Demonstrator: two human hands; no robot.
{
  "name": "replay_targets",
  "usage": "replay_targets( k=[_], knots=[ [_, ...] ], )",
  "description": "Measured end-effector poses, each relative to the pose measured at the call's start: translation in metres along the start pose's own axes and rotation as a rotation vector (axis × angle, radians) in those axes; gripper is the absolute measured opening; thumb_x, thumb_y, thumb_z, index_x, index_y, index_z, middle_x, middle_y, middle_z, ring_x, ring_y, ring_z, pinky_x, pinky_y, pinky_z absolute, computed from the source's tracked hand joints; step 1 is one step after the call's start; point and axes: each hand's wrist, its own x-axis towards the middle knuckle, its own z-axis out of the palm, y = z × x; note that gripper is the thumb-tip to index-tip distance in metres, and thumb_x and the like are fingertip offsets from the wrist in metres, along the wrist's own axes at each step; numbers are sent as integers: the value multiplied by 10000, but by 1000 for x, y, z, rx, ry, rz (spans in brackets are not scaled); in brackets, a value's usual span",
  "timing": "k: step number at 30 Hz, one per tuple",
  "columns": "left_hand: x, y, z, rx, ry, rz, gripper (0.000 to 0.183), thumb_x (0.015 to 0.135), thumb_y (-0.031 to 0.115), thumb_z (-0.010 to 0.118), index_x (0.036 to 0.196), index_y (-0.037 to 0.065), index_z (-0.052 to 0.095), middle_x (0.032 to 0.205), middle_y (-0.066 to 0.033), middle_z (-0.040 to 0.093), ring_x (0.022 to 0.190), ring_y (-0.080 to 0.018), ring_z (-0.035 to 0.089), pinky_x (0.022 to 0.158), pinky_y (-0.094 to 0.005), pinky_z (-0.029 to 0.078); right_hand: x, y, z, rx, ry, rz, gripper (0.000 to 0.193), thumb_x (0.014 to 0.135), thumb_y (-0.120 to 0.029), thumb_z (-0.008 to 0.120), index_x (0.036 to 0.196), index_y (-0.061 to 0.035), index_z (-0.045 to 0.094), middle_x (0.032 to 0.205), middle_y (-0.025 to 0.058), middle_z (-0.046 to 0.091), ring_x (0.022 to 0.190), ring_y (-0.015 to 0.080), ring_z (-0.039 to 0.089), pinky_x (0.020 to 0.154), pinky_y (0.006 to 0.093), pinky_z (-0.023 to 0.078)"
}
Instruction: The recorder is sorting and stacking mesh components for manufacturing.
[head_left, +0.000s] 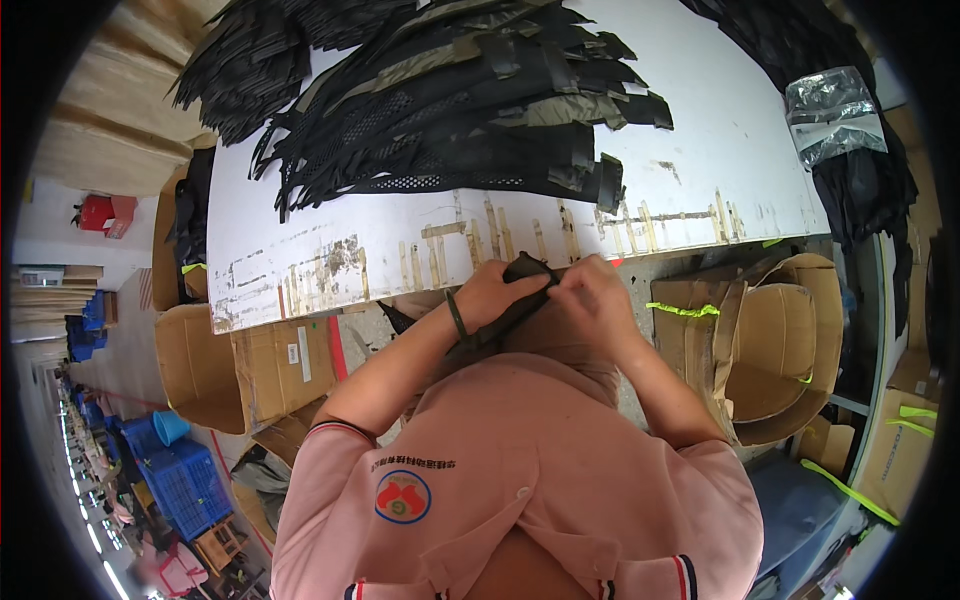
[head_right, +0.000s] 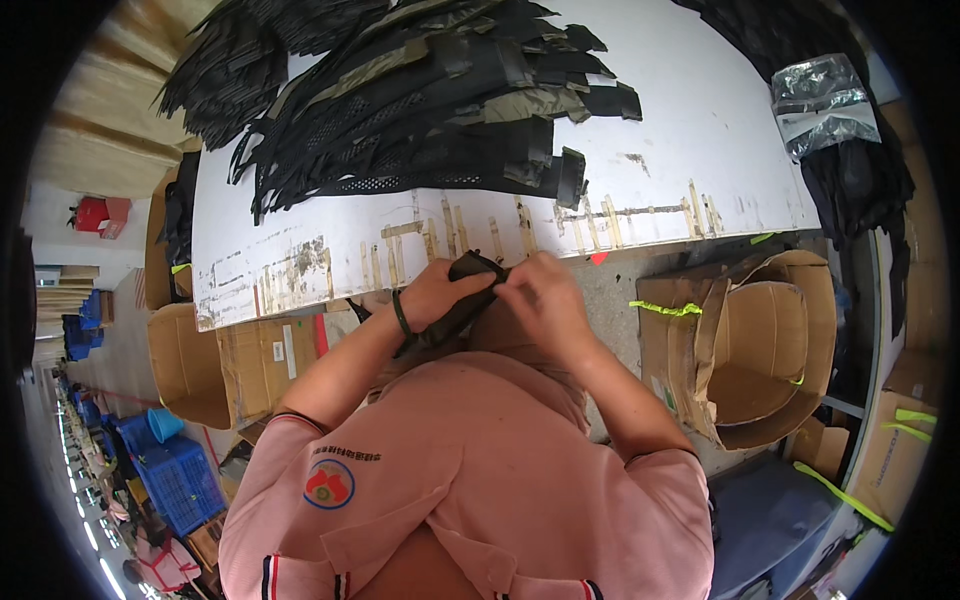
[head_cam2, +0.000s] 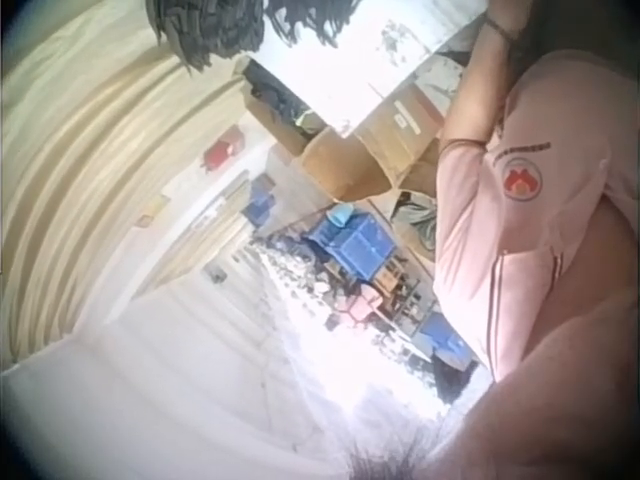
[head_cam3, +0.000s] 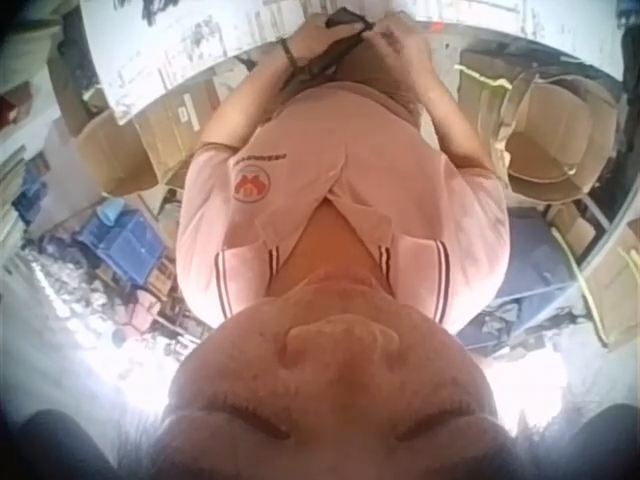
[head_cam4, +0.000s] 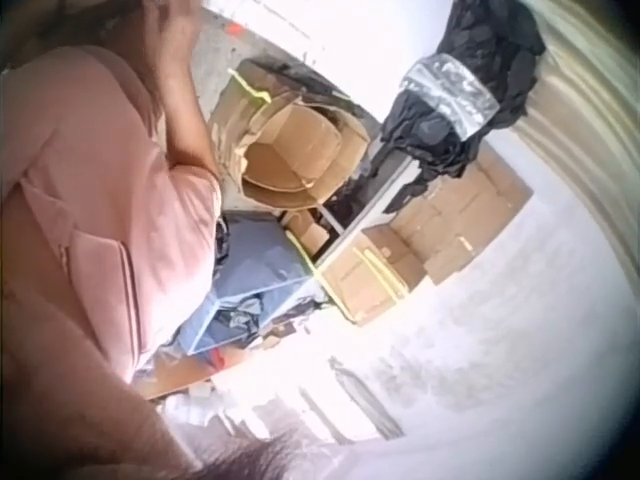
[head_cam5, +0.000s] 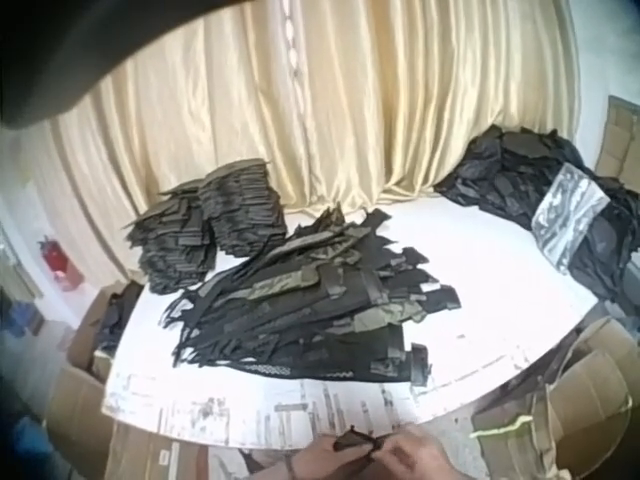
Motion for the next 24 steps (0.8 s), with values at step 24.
replay_targets(
  k=[24],
  knots=[
    [-2, -16, -5, -487, -84, 80, 359, 820, 197, 691, 1093, -19, 605, 1005, -59, 643, 892, -136, 587, 810, -266, 471, 17, -14, -20, 513, -367, 616, 105, 911, -125, 574, 854, -37, 569, 776, 1, 590, 709, 72, 535, 671, 208, 428]
  ],
)
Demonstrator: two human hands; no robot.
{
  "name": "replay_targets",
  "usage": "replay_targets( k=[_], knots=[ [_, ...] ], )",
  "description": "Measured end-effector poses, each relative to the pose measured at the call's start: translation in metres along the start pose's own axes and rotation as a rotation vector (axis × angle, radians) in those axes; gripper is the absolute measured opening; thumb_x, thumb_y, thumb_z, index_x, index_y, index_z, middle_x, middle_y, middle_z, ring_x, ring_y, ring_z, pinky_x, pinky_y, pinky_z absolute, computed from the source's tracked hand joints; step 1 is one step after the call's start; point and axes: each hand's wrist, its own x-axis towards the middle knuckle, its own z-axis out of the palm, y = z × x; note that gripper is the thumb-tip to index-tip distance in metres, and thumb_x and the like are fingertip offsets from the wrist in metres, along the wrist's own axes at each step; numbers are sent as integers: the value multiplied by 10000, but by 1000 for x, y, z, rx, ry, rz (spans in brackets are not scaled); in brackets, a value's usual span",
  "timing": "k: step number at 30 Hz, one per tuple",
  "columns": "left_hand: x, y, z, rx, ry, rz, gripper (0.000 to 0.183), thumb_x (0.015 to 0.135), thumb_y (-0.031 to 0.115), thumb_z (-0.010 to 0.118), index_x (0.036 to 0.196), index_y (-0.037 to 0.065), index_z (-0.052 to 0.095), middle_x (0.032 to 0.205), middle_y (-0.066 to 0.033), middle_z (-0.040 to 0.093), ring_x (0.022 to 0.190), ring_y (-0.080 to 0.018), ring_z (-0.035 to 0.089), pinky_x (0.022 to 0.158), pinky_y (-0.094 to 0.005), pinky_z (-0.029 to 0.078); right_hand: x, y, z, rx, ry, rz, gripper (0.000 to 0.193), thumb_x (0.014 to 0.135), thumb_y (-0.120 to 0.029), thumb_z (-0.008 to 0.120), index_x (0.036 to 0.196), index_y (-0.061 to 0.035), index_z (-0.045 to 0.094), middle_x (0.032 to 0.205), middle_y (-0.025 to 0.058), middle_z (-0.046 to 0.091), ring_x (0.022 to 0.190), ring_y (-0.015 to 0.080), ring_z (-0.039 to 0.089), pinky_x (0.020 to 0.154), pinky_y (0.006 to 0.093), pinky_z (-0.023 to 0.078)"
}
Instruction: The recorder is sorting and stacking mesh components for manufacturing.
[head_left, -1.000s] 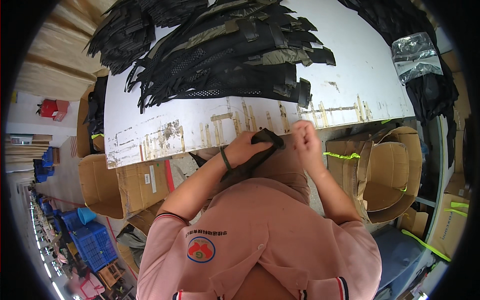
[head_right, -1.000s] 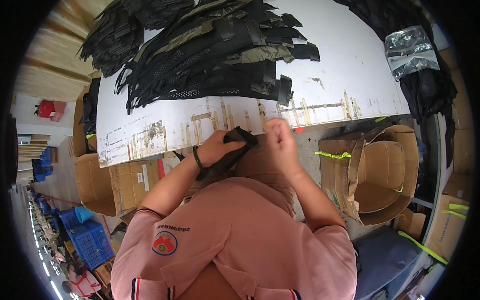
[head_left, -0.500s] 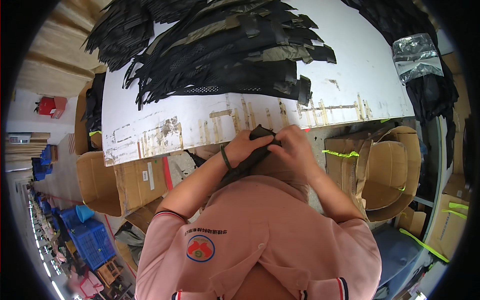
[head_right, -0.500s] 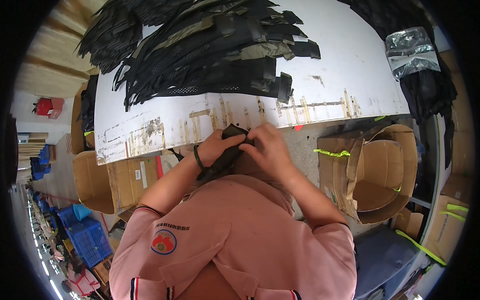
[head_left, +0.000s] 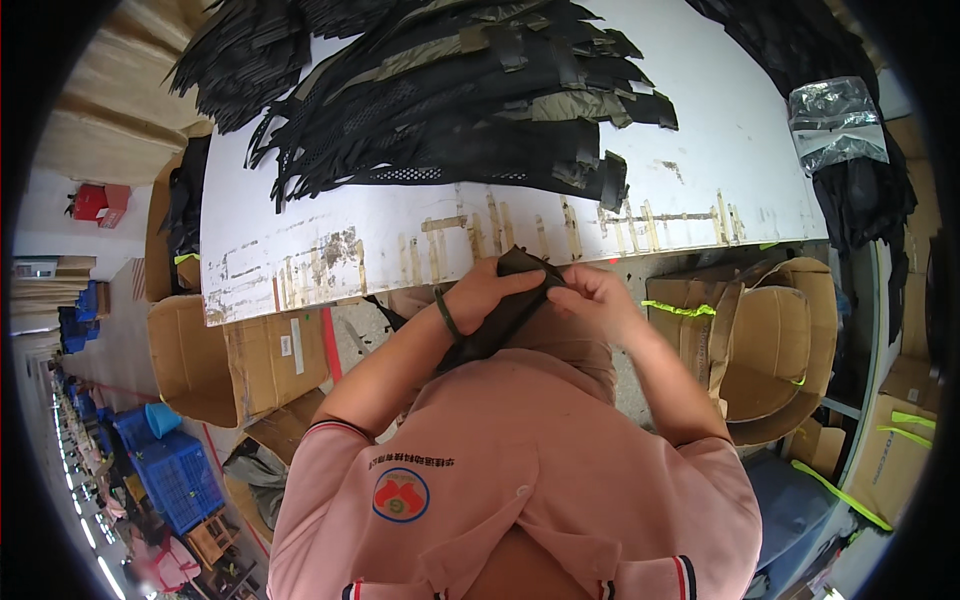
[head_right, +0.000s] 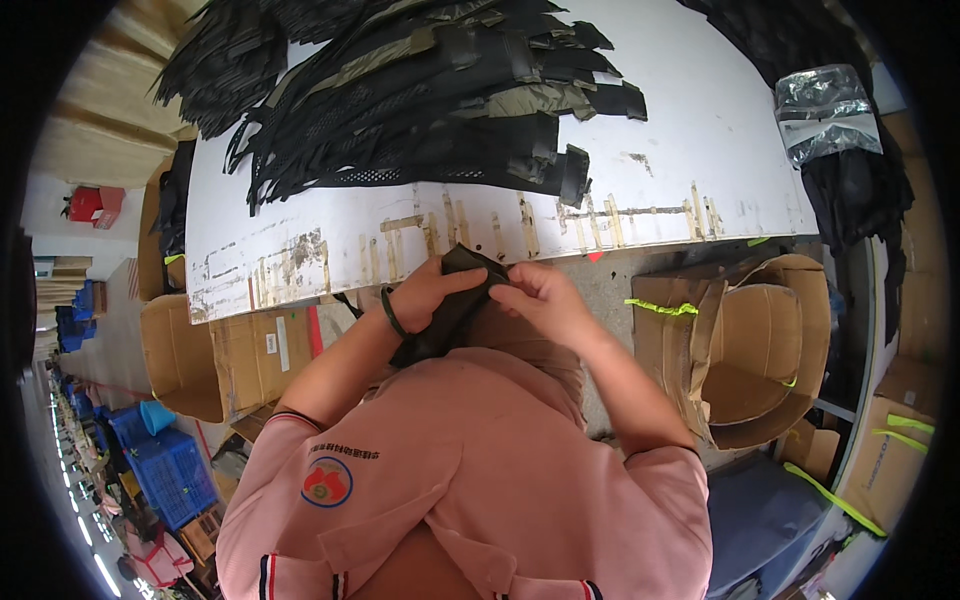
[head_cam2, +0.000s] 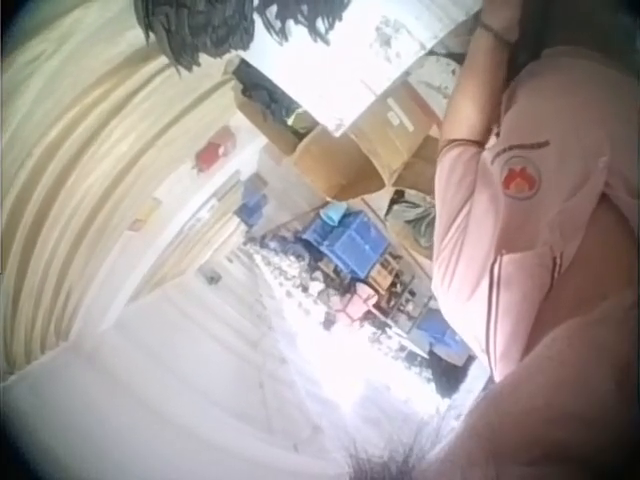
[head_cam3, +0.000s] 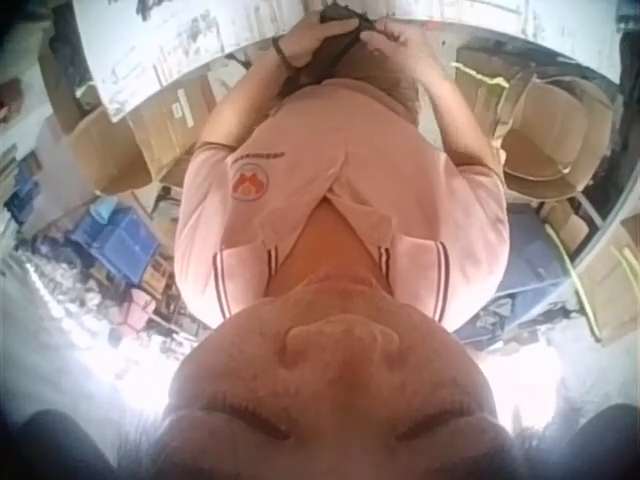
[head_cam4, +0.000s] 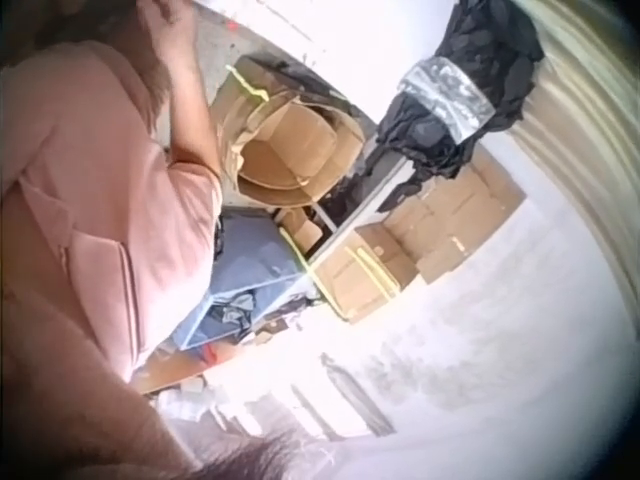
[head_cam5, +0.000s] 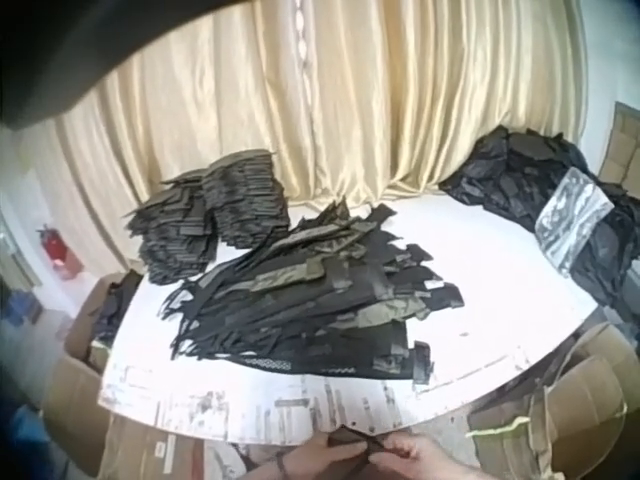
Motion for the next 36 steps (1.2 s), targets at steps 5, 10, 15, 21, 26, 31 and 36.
replay_targets(
  k=[5, 10, 15, 21, 26, 31, 36],
  knots=[
    [-5, 1, 1, 67, -26, 50, 349, 807, 186, 703, 1073, -21, 611, 982, -56, 645, 872, -127, 585, 806, -264, 471, 10, 43, -65, 467, 481, -111, 67, 876, -73, 546, 878, -53, 611, 710, 24, 601, 645, 83, 569, 647, 249, 507],
    [3, -2, 1, 62, -25, -60, 373, 800, 219, 714, 1078, -7, 612, 987, -51, 642, 868, -127, 581, 788, -273, 472, -3, 9, 2, 125, 54, 76, 71, 899, -134, 586, 878, -70, 608, 697, -12, 600, 637, 70, 570, 609, 217, 486],
    [4, -15, -1, 384, -195, 77, 393, 800, 260, 704, 1069, -9, 605, 944, -69, 645, 836, -150, 583, 747, -290, 472, -6, 36, -20, 137, 102, 59, 132, 886, -148, 617, 789, -60, 611, 672, -6, 595, 617, 56, 556, 580, 190, 446],
    [-19, -67, -68, 1420, -333, 69, 363, 836, 346, 617, 1058, 58, 614, 1018, -186, 627, 939, -341, 599, 790, -426, 473, -50, 104, -80, -606, -60, 507, 230, 850, -219, 635, 718, -31, 631, 655, 97, 615, 591, 182, 581, 571, 302, 457],
    [-23, -65, -91, 1500, -328, -165, 392, 835, 392, 603, 1069, 78, 624, 1033, -172, 637, 960, -335, 607, 812, -421, 479, 1, 71, -94, -486, 338, 67, 250, 841, -281, 649, 838, -33, 625, 720, 136, 620, 678, 231, 613, 626, 356, 475],
    [-18, -36, -44, 1817, -369, -260, 408, 823, 417, 610, 1079, 99, 632, 1030, -148, 645, 980, -322, 607, 839, -406, 484, 134, 14, -80, -571, 710, -270, 392, 814, -217, 687, 1121, -72, 491, 669, 85, 579, 630, 259, 597, 596, 363, 468],
    [-19, 31, -13, 1326, 128, 581, 373, 789, 172, 642, 1134, 50, 573, 1146, -174, 577, 1093, -345, 533, 884, -410, 459, 122, -7, -50, -254, 570, -447, 282, 798, -50, 661, 1029, -55, 500, 639, 2, 505, 547, 132, 485, 522, 277, 397]
  ],
)
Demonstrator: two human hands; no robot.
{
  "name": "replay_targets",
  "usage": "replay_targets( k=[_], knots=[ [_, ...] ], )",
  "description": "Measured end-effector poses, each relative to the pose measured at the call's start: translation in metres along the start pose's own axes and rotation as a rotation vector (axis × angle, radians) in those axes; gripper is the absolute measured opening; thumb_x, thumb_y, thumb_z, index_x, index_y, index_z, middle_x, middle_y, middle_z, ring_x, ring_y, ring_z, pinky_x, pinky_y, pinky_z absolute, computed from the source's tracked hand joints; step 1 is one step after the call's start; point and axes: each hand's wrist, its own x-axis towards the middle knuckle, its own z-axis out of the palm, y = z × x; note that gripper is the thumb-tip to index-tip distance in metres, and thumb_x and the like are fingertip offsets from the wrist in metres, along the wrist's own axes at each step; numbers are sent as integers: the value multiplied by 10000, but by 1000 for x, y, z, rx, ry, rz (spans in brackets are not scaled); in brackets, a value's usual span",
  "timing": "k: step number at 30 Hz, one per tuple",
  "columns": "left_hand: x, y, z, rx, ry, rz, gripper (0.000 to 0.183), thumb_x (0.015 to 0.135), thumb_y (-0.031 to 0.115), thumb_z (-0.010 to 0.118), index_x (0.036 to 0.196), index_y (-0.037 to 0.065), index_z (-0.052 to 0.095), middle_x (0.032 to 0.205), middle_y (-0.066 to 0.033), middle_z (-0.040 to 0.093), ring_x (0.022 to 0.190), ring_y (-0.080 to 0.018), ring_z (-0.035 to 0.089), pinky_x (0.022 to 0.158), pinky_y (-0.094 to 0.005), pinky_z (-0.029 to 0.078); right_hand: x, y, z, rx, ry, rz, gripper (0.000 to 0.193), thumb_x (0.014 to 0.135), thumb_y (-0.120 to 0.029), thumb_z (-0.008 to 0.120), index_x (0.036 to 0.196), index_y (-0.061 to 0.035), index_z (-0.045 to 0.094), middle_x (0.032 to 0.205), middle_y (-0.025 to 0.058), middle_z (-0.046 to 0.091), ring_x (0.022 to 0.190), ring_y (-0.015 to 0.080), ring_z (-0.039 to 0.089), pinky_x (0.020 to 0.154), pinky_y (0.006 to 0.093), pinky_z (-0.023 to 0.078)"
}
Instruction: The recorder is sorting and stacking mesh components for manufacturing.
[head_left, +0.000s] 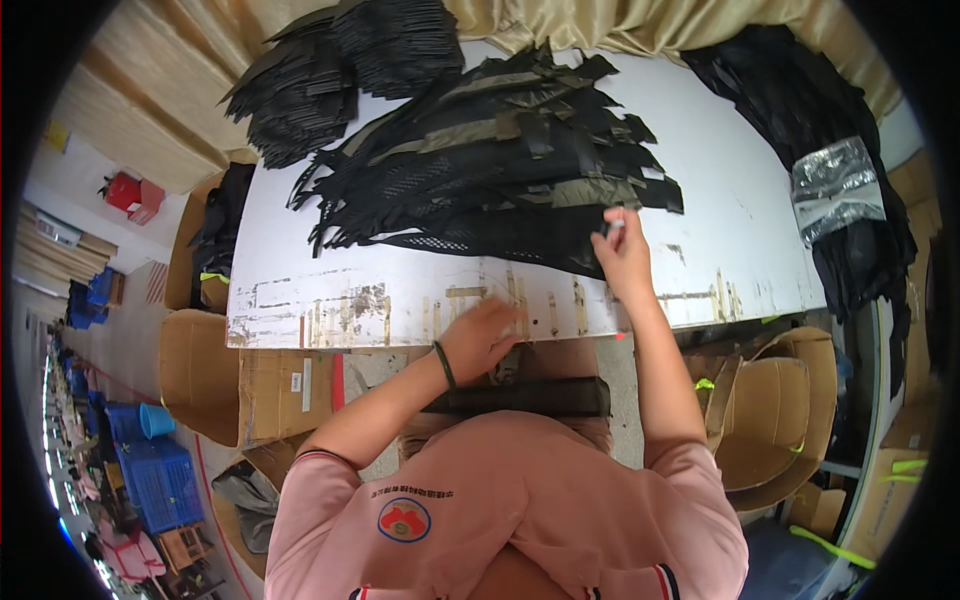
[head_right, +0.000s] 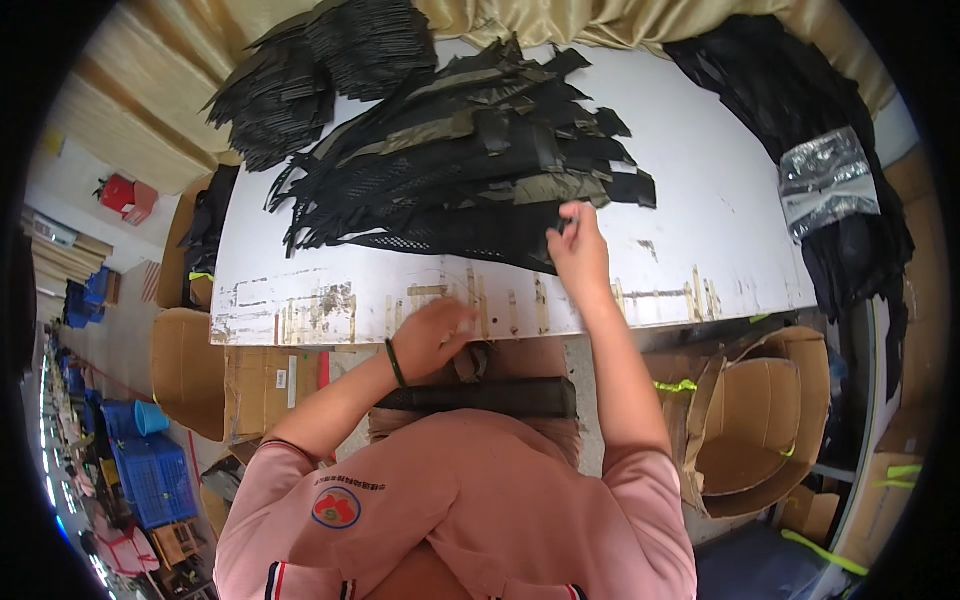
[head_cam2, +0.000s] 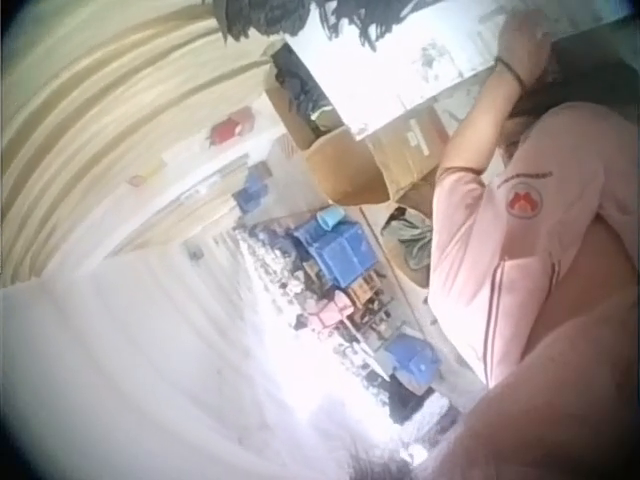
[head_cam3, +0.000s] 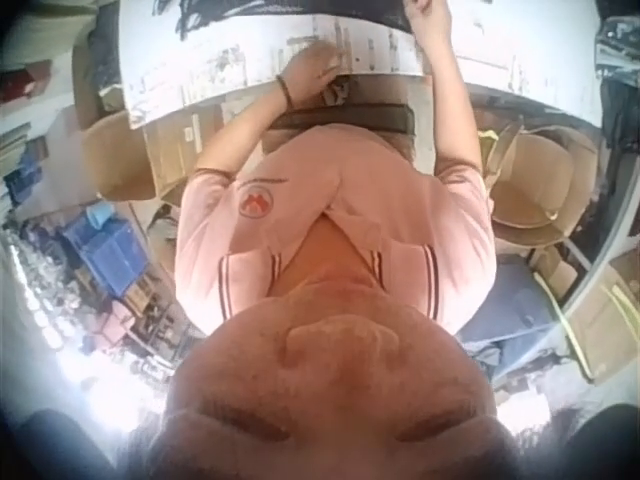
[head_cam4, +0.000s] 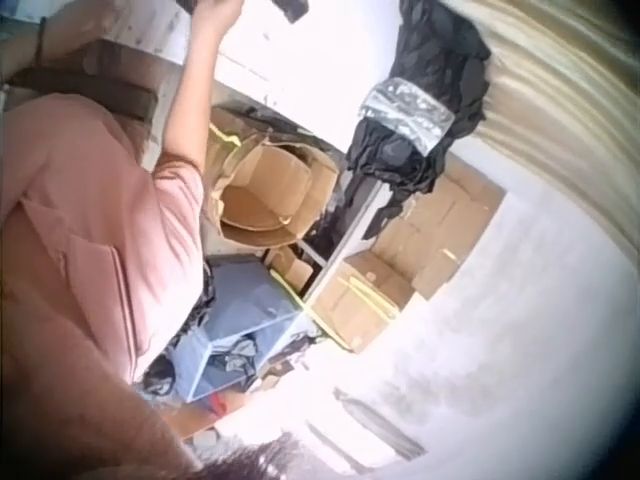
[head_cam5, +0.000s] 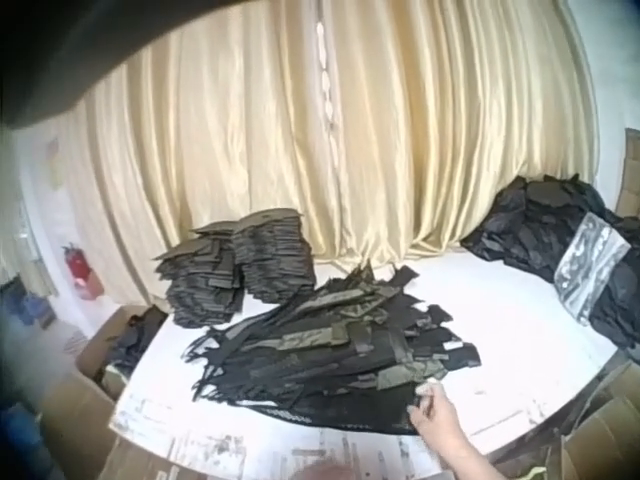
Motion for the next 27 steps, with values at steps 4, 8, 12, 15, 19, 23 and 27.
replay_targets(
  k=[4, 8, 12, 15, 19, 23, 27],
  knots=[
    [41, 14, -6, 267, 460, 334, 472, 728, 66, 665, 1181, 64, 531, 1197, -179, 519, 1120, -378, 484, 874, -420, 447, -73, -50, -2, 651, -160, 353, 186, 824, -5, 637, 974, -62, 544, 704, -41, 498, 585, 32, 426, 529, 179, 349],
    [48, 5, 18, -154, -131, 47, 427, 783, 114, 640, 1187, 41, 520, 1070, -143, 601, 988, -266, 591, 844, -343, 470, -101, -38, -2, 505, -15, 233, 282, 786, -54, 694, 1026, -49, 546, 808, 17, 555, 727, 90, 528, 632, 239, 418],
    [48, 2, 35, -704, -127, -126, 273, 888, 217, 572, 1073, 18, 552, 900, -89, 613, 818, -146, 569, 741, -287, 461, -100, -61, -8, -347, 8, -314, 467, 691, -112, 760, 1098, -46, 542, 937, 106, 600, 859, 300, 573, 818, 385, 421],
    [45, 3, 34, -693, -160, -170, 243, 899, 226, 576, 1031, 24, 555, 893, -57, 596, 790, -100, 536, 695, -262, 447, -103, -42, -5, -386, -42, -384, 438, 726, -81, 709, 1128, -43, 540, 899, 124, 617, 810, 332, 582, 762, 397, 444],
    [37, 8, 28, -571, -21, -178, 203, 863, 200, 628, 938, 21, 568, 833, -42, 593, 723, -105, 526, 632, -274, 439, -96, -39, -8, -477, -153, -354, 332, 780, -68, 642, 1104, -76, 570, 794, 104, 621, 706, 306, 588, 622, 380, 464],
    [31, 11, 30, -489, 11, -183, 179, 818, 173, 674, 842, 26, 575, 773, -44, 585, 659, -137, 534, 579, -296, 437, -87, -40, -14, -492, -305, -421, 142, 788, -89, 637, 930, -93, 639, 742, 77, 601, 617, 303, 556, 566, 384, 455],
    [24, 18, 37, -333, 192, 40, 165, 793, 175, 673, 778, 41, 579, 780, -96, 580, 687, -266, 567, 613, -348, 454, -71, -46, -13, -492, -140, -636, 9, 792, -89, 637, 794, -80, 634, 665, 101, 550, 548, 292, 509, 523, 347, 430]
  ],
)
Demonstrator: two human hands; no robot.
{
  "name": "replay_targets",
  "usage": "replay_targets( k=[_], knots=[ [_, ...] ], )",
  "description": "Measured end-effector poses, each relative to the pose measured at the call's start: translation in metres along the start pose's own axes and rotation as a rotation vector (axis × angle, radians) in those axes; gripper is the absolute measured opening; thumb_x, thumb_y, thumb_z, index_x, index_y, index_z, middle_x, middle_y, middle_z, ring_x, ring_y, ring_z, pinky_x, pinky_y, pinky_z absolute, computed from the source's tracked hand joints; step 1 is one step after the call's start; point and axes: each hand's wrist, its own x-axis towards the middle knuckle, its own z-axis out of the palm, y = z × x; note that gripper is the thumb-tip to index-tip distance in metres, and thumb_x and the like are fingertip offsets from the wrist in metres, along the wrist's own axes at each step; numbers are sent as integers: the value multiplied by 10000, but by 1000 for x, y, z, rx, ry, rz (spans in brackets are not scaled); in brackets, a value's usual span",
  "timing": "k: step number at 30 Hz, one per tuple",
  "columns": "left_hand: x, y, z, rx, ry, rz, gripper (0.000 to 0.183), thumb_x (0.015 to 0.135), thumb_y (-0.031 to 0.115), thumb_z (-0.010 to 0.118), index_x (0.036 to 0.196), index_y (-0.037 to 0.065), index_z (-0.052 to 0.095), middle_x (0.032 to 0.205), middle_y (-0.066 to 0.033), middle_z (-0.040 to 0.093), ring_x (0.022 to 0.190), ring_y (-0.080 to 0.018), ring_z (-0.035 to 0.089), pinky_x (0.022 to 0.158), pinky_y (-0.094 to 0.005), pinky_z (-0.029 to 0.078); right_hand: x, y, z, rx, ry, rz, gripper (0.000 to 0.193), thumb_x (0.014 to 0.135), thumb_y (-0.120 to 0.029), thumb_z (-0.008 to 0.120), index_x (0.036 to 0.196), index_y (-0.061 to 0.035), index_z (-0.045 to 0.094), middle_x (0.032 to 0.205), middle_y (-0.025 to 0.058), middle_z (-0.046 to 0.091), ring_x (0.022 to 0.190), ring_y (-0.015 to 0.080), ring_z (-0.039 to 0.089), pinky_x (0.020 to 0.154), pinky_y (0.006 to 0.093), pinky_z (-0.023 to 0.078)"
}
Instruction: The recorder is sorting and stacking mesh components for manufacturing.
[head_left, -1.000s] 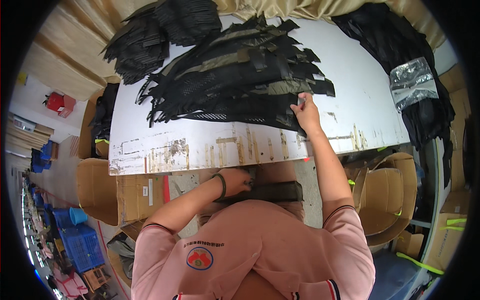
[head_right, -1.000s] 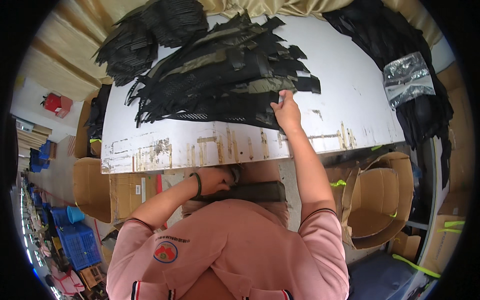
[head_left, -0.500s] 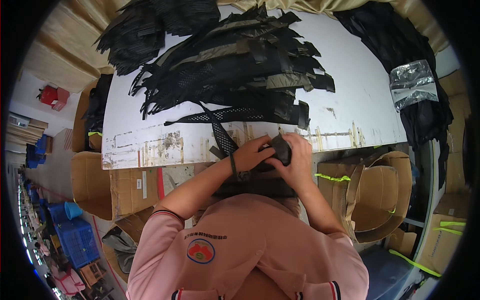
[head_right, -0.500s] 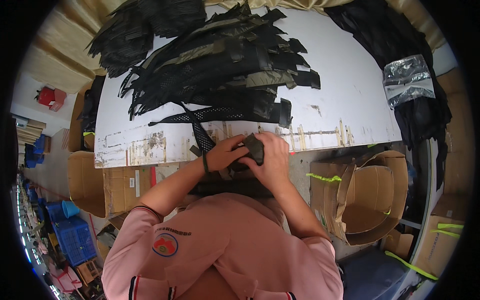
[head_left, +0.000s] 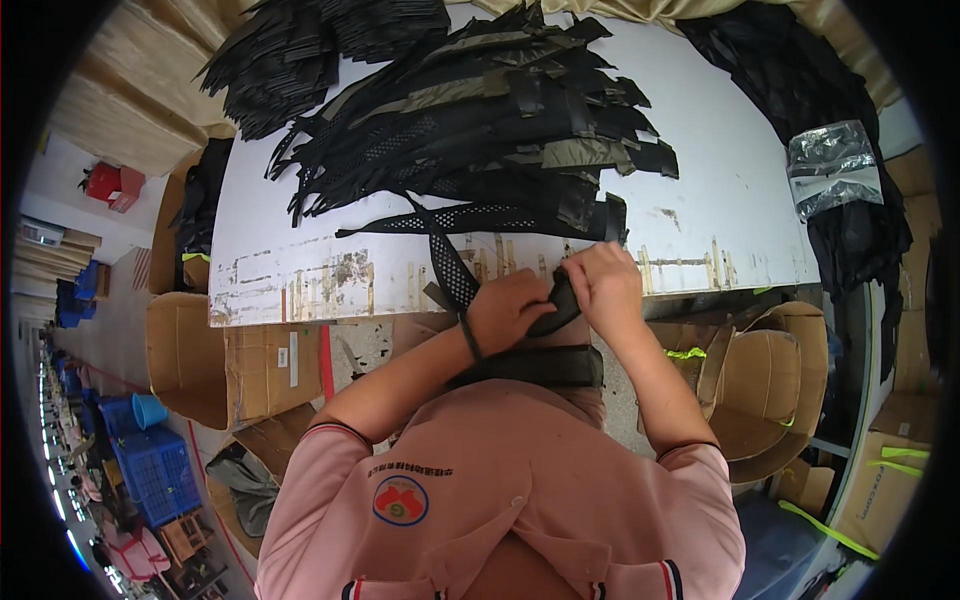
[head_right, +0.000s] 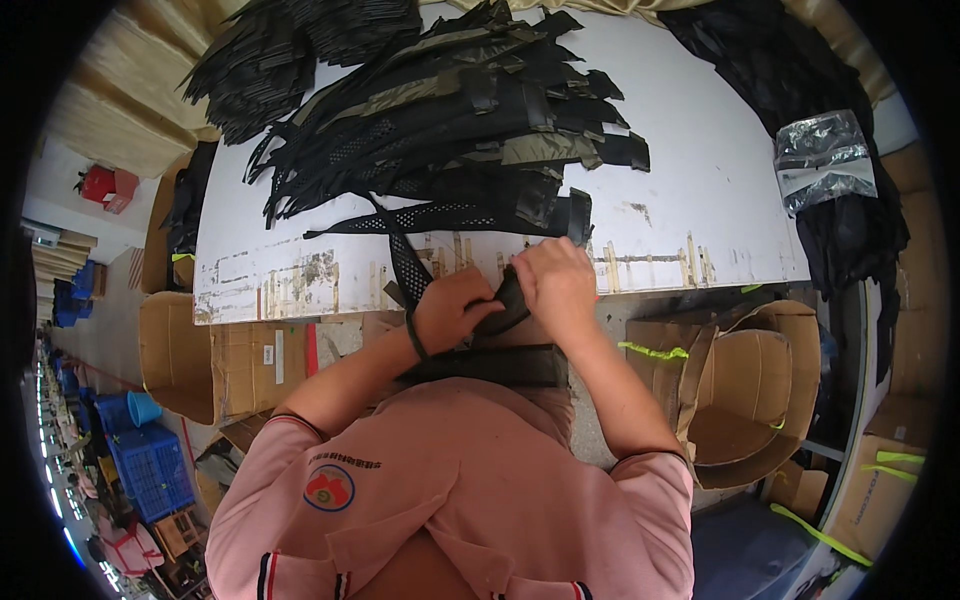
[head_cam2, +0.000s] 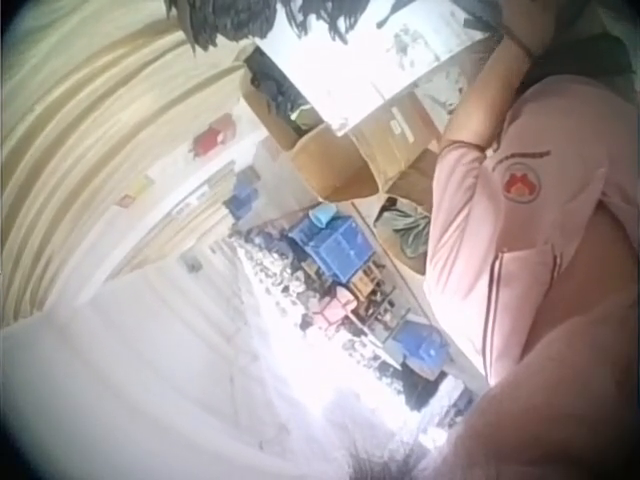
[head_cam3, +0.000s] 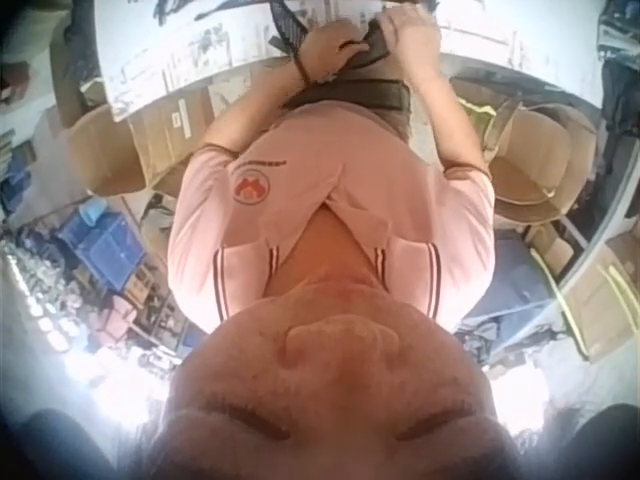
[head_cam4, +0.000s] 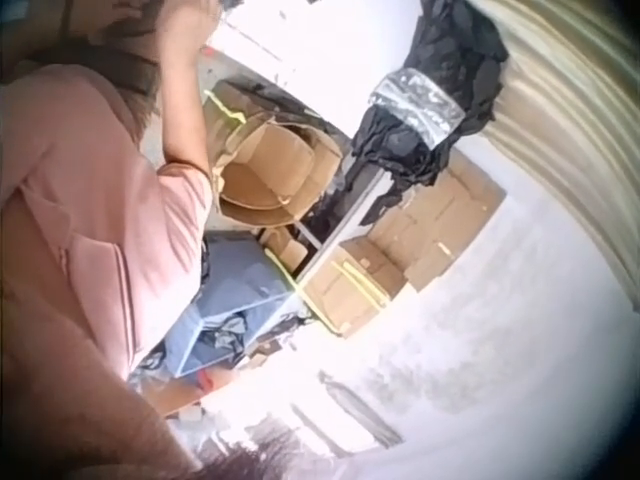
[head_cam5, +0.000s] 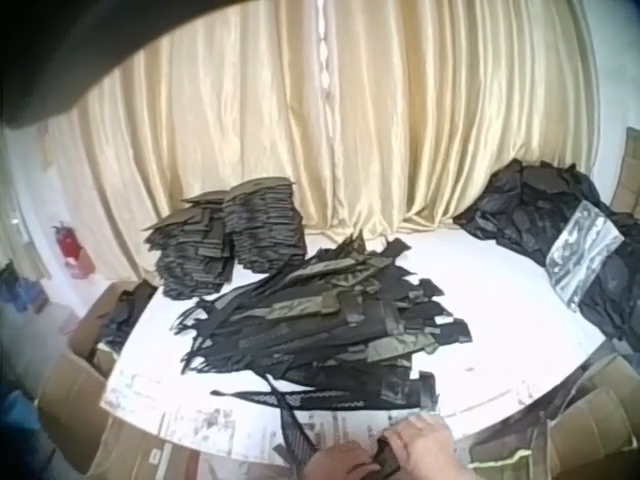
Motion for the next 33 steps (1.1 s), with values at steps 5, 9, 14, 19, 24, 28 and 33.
replay_targets(
  k=[5, 9, 14, 19, 24, 28, 33],
  knots=[
    [-8, 4, 0, 362, -64, 235, 193, 807, 182, 685, 870, 38, 574, 802, -105, 583, 733, -248, 592, 639, -336, 454, -38, 18, 31, 1101, -58, 1054, 135, 863, -95, 575, 734, -65, 599, 646, -27, 510, 632, 73, 472, 566, 241, 392],
    [-7, 10, -2, -54, -141, -46, 185, 834, 187, 649, 901, 43, 556, 827, -107, 589, 733, -249, 585, 662, -335, 464, -47, -19, 31, 1272, -42, 1096, 124, 898, -120, 550, 814, -54, 612, 765, -23, 576, 699, 46, 494, 618, 205, 403],
    [-3, 0, -9, -478, -144, -200, 133, 845, 78, 606, 968, 27, 604, 833, -66, 613, 799, -171, 575, 747, -280, 469, -57, -3, 9, 1603, -65, 1126, 167, 932, -162, 534, 964, -16, 608, 907, 34, 626, 801, 144, 588, 723, 270, 463],
    [-1, 0, -13, -445, -133, -97, 168, 866, -1, 535, 1015, 8, 611, 946, -41, 611, 899, -105, 556, 817, -247, 442, -53, -25, -4, 1896, -319, 1015, 165, 933, -156, 529, 1019, -25, 580, 949, 63, 624, 865, 172, 602, 754, 320, 477],
    [-6, -1, -8, -532, -127, -214, 162, 866, 54, 555, 1006, 1, 618, 1017, -91, 623, 930, -157, 586, 806, -277, 460, -60, -28, 2, 2045, -74, 1109, 114, 935, -102, 498, 1018, -34, 536, 852, 45, 612, 753, 168, 596, 678, 297, 468],
    [-8, 11, -8, -197, -160, -204, 207, 855, 147, 612, 989, -10, 626, 967, -98, 650, 877, -122, 582, 775, -271, 465, -54, -21, 0, 457, -112, 547, 61, 941, -78, 480, 965, -37, 520, 743, 5, 556, 603, 126, 489, 572, 249, 416],
    [-5, 3, -11, -403, -243, -463, 293, 826, 264, 673, 903, -18, 667, 770, -77, 678, 709, -101, 581, 679, -266, 475, -36, -3, -15, 676, 158, 843, 173, 852, -54, 637, 999, -38, 549, 724, 7, 523, 644, 73, 453, 587, 224, 410]
  ],
)
